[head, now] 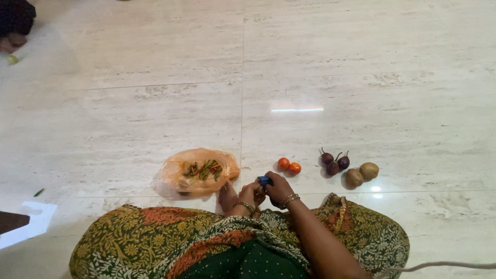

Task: The person sits on the floor and peels potatoes using a small blue peeler. They hold the potato in one hand and scrape the skin off with the other, placing the peeled potato into a plastic bag. Other vegetables like tomatoes and eggplants are visible on the floor nearby.

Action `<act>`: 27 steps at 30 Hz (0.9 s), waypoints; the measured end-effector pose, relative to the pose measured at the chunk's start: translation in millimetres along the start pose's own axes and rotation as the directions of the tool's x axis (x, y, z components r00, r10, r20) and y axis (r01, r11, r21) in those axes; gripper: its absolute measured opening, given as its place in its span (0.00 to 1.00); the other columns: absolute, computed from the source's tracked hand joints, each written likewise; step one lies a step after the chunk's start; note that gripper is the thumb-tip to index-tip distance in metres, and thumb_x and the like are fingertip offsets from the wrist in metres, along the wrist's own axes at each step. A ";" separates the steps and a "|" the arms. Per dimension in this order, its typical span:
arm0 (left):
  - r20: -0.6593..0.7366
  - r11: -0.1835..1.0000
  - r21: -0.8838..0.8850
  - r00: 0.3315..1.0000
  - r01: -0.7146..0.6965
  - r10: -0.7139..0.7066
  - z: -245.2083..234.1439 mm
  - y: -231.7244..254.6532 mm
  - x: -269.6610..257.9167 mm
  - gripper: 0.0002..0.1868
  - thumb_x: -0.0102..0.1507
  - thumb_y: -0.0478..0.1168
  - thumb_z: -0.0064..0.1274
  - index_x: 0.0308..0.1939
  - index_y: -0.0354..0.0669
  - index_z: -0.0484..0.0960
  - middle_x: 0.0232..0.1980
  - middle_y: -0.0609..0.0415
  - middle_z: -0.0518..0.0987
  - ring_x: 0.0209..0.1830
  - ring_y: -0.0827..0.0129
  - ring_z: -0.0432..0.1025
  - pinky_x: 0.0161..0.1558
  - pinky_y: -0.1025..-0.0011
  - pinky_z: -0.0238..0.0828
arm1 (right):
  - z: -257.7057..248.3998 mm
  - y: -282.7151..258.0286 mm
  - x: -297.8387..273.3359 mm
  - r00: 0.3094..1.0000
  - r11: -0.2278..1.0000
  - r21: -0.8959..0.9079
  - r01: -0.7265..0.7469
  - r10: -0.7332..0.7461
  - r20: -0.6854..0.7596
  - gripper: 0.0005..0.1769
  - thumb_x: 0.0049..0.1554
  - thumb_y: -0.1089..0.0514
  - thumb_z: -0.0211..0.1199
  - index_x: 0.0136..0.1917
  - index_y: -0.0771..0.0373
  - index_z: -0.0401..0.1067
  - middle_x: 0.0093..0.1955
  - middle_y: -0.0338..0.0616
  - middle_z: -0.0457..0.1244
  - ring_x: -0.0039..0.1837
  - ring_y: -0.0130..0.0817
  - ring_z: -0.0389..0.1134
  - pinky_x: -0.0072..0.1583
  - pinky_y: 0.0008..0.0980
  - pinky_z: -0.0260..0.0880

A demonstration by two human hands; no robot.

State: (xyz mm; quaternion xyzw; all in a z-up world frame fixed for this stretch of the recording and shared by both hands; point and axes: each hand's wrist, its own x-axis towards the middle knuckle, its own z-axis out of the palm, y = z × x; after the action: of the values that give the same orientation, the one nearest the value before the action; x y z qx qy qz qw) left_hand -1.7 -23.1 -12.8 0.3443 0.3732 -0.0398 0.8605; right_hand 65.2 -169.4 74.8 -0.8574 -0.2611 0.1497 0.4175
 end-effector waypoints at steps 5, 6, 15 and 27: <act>0.044 0.958 -0.284 0.999 0.040 -0.028 2.2 7.0 11.4 0.06 0.62 0.39 0.56 0.38 0.40 0.79 0.30 0.52 0.78 0.26 0.64 0.73 0.28 0.70 0.71 | -0.6 -14.0 -8.0 0.991 0.997 0.068 -0.020 0.011 0.132 0.13 0.50 0.63 0.60 0.51 0.59 0.71 0.43 0.52 0.69 0.41 0.44 0.74 0.46 0.40 0.74; 0.041 0.952 -0.303 0.998 0.050 -0.039 2.9 7.0 12.4 0.06 0.62 0.38 0.56 0.39 0.40 0.80 0.30 0.52 0.78 0.26 0.63 0.73 0.29 0.69 0.72 | -1.0 -13.8 -8.8 0.990 0.997 0.068 -0.034 0.024 0.138 0.13 0.50 0.62 0.60 0.51 0.60 0.71 0.43 0.52 0.69 0.41 0.44 0.74 0.46 0.40 0.74; 0.208 0.981 0.187 0.974 0.051 -0.090 17.4 13.4 -17.3 0.13 0.61 0.37 0.50 0.49 0.51 0.83 0.36 0.57 0.80 0.34 0.67 0.76 0.40 0.67 0.75 | 2.6 31.4 7.6 0.970 0.977 0.098 -0.191 0.203 -0.134 0.11 0.52 0.60 0.60 0.50 0.59 0.71 0.43 0.53 0.70 0.46 0.48 0.73 0.49 0.42 0.72; 0.104 0.995 -0.097 0.994 0.023 -0.013 -1.3 8.5 10.0 0.11 0.67 0.43 0.48 0.44 0.40 0.80 0.32 0.54 0.76 0.28 0.68 0.72 0.28 0.74 0.72 | 1.8 -29.0 -16.5 0.992 0.989 0.099 -0.109 0.114 -0.046 0.16 0.51 0.62 0.60 0.54 0.60 0.73 0.45 0.50 0.69 0.46 0.43 0.74 0.50 0.38 0.74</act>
State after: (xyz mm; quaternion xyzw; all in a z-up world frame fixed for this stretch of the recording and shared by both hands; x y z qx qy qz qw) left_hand 7.4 -14.0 -15.3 0.2958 0.3326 -0.0469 0.8942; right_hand 41.5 -162.8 97.4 -0.8531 -0.1942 0.1633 0.4560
